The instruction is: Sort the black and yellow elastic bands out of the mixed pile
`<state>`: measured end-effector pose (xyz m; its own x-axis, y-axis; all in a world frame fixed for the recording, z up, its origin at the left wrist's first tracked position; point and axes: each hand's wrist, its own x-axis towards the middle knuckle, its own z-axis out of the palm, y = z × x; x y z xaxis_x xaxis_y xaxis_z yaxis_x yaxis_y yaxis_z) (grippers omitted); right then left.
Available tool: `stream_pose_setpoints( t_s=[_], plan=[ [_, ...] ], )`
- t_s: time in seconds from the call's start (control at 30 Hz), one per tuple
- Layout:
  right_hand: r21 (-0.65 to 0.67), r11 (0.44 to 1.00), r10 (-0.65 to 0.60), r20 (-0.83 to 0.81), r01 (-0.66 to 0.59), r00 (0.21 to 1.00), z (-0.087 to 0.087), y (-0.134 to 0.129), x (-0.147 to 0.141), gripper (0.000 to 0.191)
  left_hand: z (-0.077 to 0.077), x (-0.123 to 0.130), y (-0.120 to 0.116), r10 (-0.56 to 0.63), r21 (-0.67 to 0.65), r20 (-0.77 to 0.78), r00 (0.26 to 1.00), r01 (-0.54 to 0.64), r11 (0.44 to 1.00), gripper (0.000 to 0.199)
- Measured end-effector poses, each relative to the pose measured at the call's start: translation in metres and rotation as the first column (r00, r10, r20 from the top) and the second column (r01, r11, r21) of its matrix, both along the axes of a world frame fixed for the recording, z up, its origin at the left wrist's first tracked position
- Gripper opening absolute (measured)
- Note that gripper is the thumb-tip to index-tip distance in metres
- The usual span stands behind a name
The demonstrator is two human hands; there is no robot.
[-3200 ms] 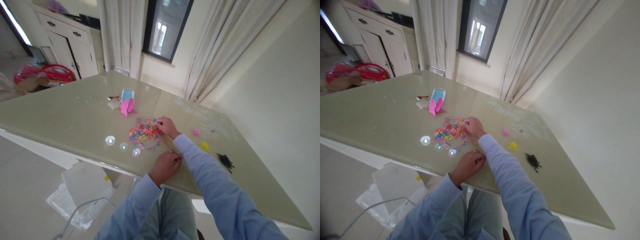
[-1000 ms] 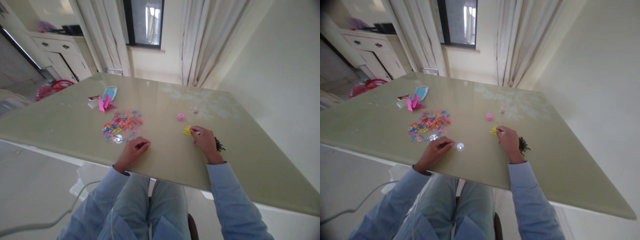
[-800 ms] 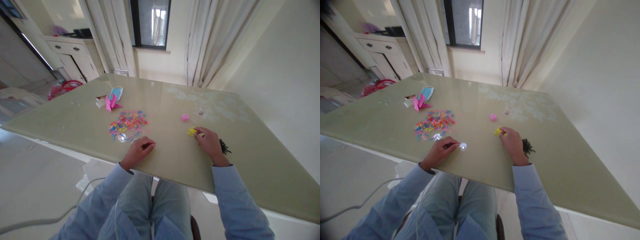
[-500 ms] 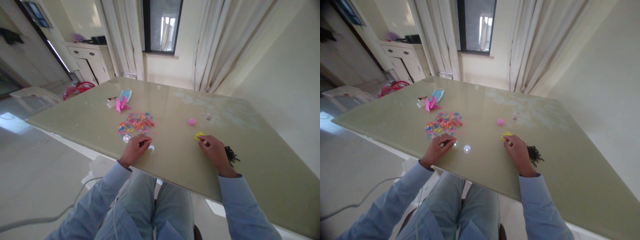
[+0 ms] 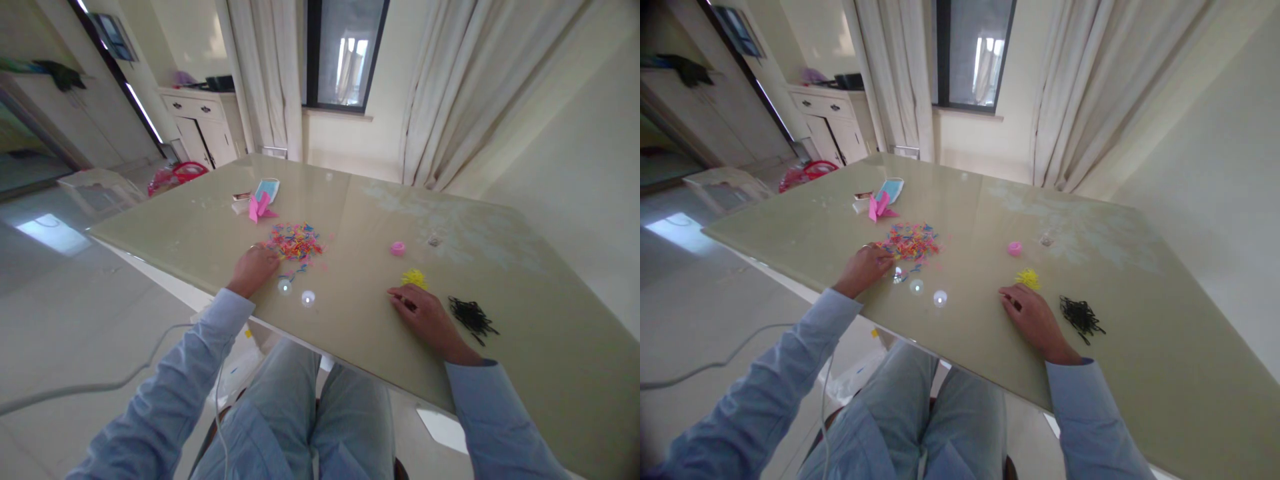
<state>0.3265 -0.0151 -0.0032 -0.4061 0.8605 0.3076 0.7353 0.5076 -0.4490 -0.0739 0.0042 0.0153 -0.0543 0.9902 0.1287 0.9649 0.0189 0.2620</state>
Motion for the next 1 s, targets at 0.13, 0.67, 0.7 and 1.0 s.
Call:
stream_pose_setpoints(
  t_s=[0.13,0.67,0.7,1.0],
  plan=[
    [0.011,1.000,0.000,0.013,0.000,1.000,0.000,-0.001,0.000,0.024,0.001,0.005,0.003,-0.002,0.045,0.005,1.000,0.001,0.999,0.029],
    [0.033,0.999,0.000,0.005,0.000,1.000,-0.002,0.000,0.001,0.023,-0.008,-0.001,-0.004,-0.136,0.230,0.273,0.952,0.072,0.970,0.019],
    [0.032,0.999,-0.001,0.006,0.001,1.000,-0.002,0.000,0.001,0.022,-0.010,-0.002,-0.003,-0.139,0.247,0.278,0.950,0.069,0.967,0.020],
    [0.037,0.999,0.011,-0.007,-0.011,1.000,-0.001,0.000,0.000,0.022,-0.007,-0.005,-0.005,-0.076,0.215,0.428,0.900,-0.020,0.976,0.030]
  ],
)
